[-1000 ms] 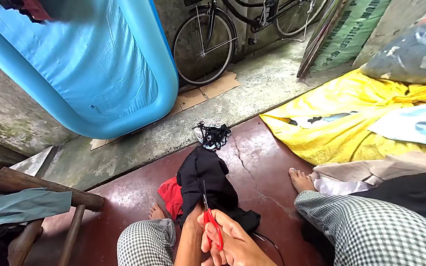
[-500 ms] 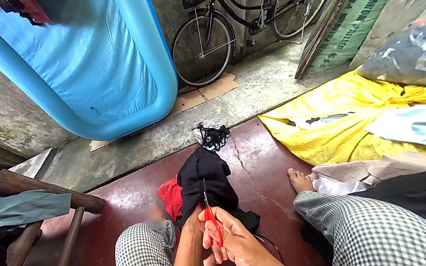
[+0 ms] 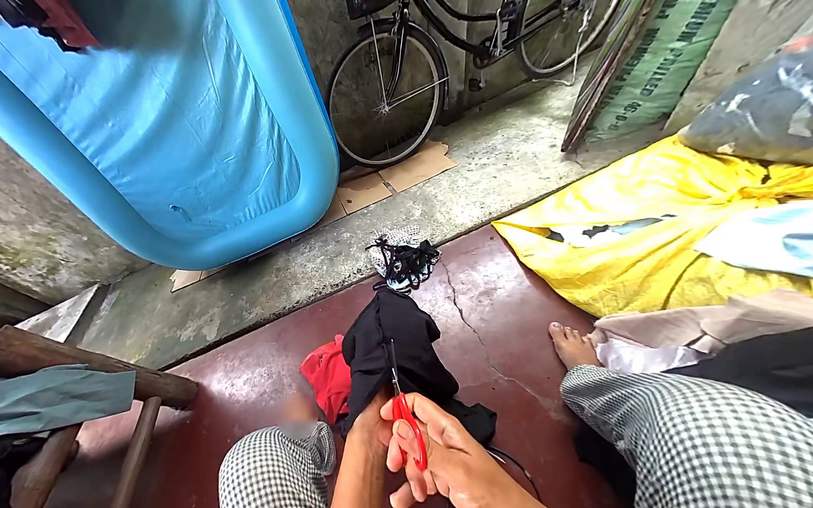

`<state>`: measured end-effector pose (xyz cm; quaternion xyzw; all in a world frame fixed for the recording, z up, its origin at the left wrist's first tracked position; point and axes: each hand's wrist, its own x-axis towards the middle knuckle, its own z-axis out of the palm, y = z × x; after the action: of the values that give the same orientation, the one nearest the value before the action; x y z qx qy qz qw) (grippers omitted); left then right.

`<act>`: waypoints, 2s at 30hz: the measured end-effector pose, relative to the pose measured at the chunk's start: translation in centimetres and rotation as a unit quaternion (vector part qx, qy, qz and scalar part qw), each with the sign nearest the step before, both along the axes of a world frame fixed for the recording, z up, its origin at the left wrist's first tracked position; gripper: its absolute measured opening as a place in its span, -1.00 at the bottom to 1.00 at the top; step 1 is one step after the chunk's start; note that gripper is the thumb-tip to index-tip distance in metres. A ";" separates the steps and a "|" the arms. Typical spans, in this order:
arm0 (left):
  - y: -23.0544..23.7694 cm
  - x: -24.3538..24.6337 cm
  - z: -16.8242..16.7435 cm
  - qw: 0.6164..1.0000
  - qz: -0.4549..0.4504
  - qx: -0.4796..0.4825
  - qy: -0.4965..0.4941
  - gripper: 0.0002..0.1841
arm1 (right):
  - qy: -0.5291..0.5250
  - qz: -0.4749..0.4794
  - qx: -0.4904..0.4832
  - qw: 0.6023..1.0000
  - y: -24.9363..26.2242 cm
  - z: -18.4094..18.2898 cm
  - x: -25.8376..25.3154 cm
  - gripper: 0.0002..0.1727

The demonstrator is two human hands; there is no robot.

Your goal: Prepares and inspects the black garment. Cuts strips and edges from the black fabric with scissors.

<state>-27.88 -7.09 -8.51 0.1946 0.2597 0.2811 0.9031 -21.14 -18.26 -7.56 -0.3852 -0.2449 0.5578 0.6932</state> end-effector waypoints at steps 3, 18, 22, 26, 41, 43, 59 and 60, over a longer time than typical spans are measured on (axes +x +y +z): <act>-0.1 0.1 0.0 1.000 -0.001 0.010 0.014 -0.55 | 0.007 -0.015 0.007 1.000 0.0 -0.2 -0.2 -0.68; 0.3 -0.6 -1.2 0.997 -0.028 0.064 0.018 -0.59 | -0.008 -0.024 0.017 1.000 0.1 -0.4 -0.3 -0.67; 0.4 -0.1 0.0 0.993 -0.093 -0.006 -0.077 -0.45 | 0.001 -0.033 0.037 0.999 0.4 -0.7 0.3 -0.66; 0.5 -0.3 -0.1 0.993 -0.098 0.008 -0.063 -0.46 | -0.014 -0.050 0.040 0.998 0.4 -1.0 -0.1 -0.64; 1.9 0.2 -1.6 0.967 -0.157 0.063 -0.189 -0.80 | -0.039 -0.049 0.037 0.997 0.8 -1.1 0.7 -0.63; 2.2 0.6 -1.0 0.967 -0.175 0.064 -0.173 -0.73 | -0.026 -0.047 0.034 0.998 0.8 -0.8 0.7 -0.64; 1.0 -0.7 -2.2 0.978 -0.103 0.160 -0.088 -0.64 | -0.022 -0.017 0.064 0.998 0.7 -0.6 0.8 -0.65; 0.7 -0.7 -1.9 0.979 -0.099 0.160 -0.081 -0.63 | -0.017 -0.014 0.072 0.997 0.7 -0.6 0.9 -0.65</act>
<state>-28.60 -6.42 -10.42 0.3380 0.1167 0.2429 0.9017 -20.25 -17.56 -8.17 -0.3470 -0.2905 0.5222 0.7229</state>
